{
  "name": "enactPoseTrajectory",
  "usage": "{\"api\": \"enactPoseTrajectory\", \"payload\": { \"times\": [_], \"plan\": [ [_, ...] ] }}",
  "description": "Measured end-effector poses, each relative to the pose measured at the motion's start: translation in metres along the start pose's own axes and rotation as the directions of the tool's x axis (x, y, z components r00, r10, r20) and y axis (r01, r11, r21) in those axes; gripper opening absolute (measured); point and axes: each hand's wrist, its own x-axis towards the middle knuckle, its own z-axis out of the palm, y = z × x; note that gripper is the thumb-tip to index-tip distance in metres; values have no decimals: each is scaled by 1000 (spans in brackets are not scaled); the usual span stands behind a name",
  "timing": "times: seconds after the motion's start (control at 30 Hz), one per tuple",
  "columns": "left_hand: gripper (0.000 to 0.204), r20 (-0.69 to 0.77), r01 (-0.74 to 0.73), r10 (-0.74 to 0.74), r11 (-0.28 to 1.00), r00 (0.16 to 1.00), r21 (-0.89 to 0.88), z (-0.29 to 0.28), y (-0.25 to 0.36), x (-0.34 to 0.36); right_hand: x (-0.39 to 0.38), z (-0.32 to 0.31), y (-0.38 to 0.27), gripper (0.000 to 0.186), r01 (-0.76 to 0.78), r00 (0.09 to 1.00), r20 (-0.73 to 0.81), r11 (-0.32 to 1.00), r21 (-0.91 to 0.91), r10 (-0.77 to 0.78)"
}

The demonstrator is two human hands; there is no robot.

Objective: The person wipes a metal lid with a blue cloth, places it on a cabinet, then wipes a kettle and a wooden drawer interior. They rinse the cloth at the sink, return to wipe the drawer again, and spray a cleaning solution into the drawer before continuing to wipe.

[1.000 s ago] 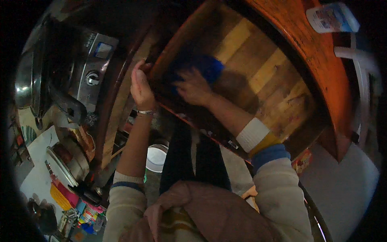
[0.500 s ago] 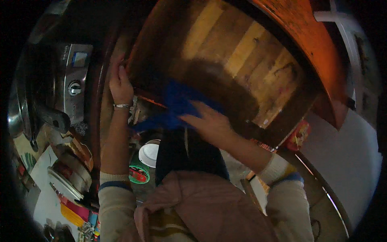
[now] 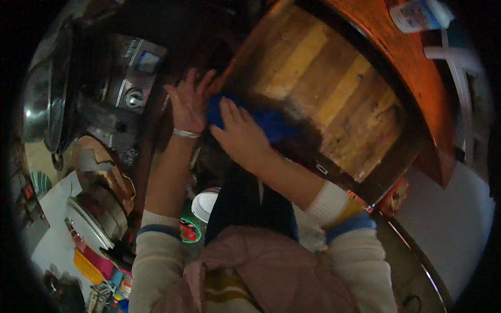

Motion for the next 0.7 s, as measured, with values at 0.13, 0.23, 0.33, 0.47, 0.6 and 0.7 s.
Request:
{"api": "enactPoseTrajectory", "payload": {
  "times": [0.13,0.23,0.33,0.47,0.6,0.7],
  "plan": [
    [87,8,43,-42,969,999,-244,-16,7,-9,31,-9,-9,26,-24,997,-68,1000,-14,23],
    [82,-226,37,-62,993,972,-112,-20,-9,-27,38,-12,6,26,116,961,-258,993,37,-103],
    [72,-312,-56,22,993,950,-101,-11,-36,-38,77,-8,33,23,238,920,-283,960,-148,-272],
    [50,-388,-78,191,954,902,288,-6,-53,-43,130,-30,95,15,-14,839,-517,944,-329,-167],
    [45,-196,-243,386,826,901,509,-7,-53,-45,160,-75,156,17,-418,672,-737,858,-299,70],
    [41,-119,-310,486,707,866,636,-3,-54,-47,157,-70,145,20,-365,651,-734,928,-77,195]
  ]
}}
